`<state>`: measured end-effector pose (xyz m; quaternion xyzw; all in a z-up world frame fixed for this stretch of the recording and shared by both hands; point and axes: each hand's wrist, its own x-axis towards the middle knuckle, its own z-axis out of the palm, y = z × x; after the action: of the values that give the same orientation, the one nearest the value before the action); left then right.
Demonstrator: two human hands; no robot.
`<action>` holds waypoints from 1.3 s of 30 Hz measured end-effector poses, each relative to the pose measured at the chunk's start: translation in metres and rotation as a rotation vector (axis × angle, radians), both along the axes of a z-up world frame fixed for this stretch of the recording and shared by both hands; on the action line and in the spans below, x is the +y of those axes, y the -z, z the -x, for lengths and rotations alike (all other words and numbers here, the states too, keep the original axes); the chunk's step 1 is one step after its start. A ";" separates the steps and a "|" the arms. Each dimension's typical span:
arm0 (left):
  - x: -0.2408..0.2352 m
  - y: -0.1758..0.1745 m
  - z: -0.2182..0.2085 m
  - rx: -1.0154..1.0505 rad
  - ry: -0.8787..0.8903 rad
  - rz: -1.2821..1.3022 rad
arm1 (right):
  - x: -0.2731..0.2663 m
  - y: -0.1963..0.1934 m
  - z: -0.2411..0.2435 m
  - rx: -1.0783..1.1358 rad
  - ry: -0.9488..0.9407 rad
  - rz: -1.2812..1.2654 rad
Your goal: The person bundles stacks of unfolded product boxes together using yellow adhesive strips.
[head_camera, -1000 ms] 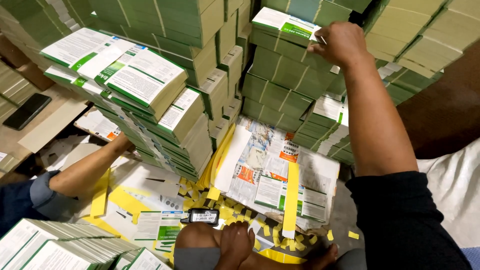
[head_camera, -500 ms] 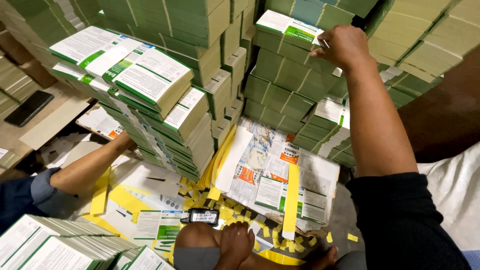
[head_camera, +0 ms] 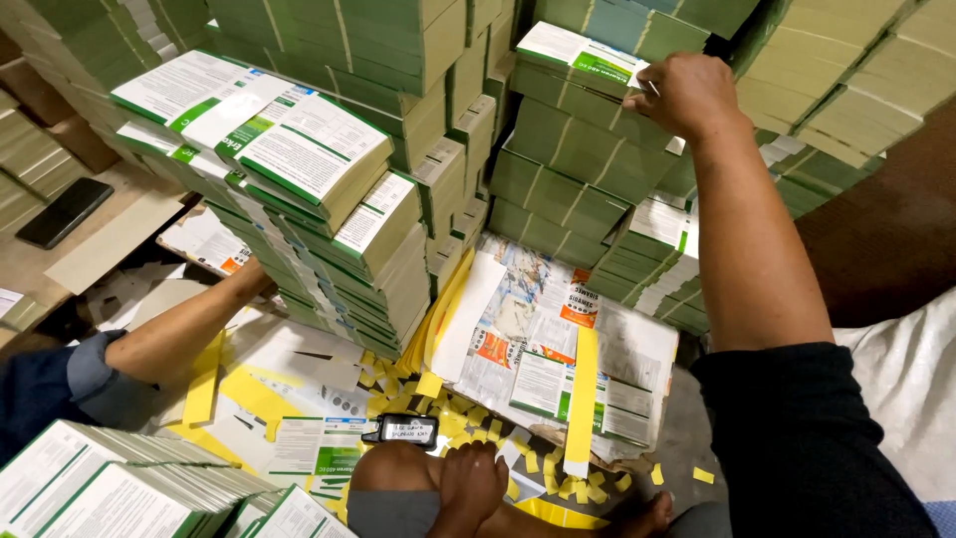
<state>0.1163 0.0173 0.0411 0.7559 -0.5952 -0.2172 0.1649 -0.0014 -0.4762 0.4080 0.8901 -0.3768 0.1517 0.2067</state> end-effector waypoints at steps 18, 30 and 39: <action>0.000 0.008 -0.001 -0.006 0.039 0.008 | -0.009 0.004 0.003 -0.052 0.036 -0.036; 0.000 0.006 -0.003 0.020 0.043 -0.022 | 0.007 -0.003 -0.003 -0.027 0.039 -0.017; 0.002 0.007 -0.004 0.023 0.031 0.029 | 0.017 -0.002 -0.008 0.029 0.032 0.041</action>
<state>0.1205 0.0197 0.0341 0.7417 -0.6078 -0.2199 0.1793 0.0067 -0.4595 0.4100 0.8816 -0.3849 0.1431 0.2326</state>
